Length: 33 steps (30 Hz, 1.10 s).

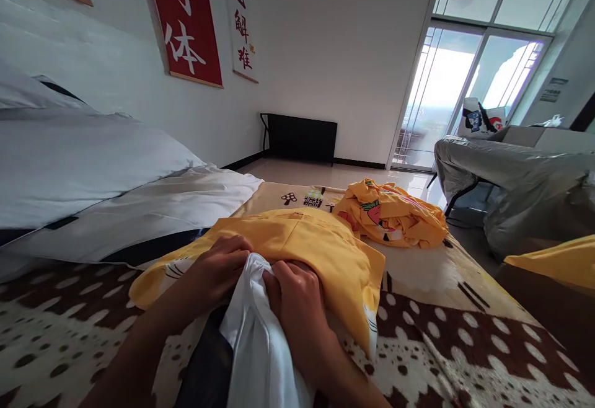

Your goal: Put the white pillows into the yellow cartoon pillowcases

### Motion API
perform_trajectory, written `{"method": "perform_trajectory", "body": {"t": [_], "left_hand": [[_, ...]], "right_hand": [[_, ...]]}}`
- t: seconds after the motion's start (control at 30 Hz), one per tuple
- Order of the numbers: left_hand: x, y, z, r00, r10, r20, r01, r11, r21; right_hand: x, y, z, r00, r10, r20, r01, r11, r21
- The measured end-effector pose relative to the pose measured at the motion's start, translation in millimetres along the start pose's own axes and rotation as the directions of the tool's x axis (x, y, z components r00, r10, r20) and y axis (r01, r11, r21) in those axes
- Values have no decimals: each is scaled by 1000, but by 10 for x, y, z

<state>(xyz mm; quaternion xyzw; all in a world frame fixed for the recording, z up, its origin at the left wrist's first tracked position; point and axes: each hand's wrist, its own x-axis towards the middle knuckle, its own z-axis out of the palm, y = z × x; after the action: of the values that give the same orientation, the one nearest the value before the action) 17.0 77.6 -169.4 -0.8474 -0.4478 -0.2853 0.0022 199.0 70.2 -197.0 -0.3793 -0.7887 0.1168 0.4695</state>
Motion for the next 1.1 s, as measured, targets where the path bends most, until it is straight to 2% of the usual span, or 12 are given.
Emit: {"method": "perform_trajectory", "body": {"t": [0.07,0.17,0.27,0.33,0.4,0.47,0.6,0.8,0.93,1.1], "left_hand": [[24,-13,29,1000,-21,-10,21,1000,-12],[60,-47,111,991,-25,-134,42,991,128],[89,-26,191,969,92,-228,-8,939,344],[101,7,236,967,185,-173,-101,908,406],[112,22,285,967,238,-90,-185,901,393],[126,2,346,966,251,-57,-212,902,376],[163,-90,480,965,243,-97,-173,871,459],[223,-105,550,924,330,-192,-169,806,568],[233,-102,540,907,332,-259,-158,838,522],[200,-165,502,877,352,-327,-202,888,413]], "right_hand": [[-9,-19,15,1000,-26,-11,26,1000,-4],[-41,-81,56,996,-83,10,83,996,23],[-79,-144,92,994,-112,18,111,991,71],[-99,-167,106,992,-123,13,122,990,78],[-116,-175,116,991,-137,5,136,989,52],[-133,-179,132,988,-154,0,154,988,13],[-180,-207,191,978,-208,-20,207,977,-52],[-219,-247,245,974,-225,-35,221,971,-89],[-239,-254,247,975,-221,-14,218,970,-104],[-239,-255,237,979,-203,-17,201,976,-88]]}}
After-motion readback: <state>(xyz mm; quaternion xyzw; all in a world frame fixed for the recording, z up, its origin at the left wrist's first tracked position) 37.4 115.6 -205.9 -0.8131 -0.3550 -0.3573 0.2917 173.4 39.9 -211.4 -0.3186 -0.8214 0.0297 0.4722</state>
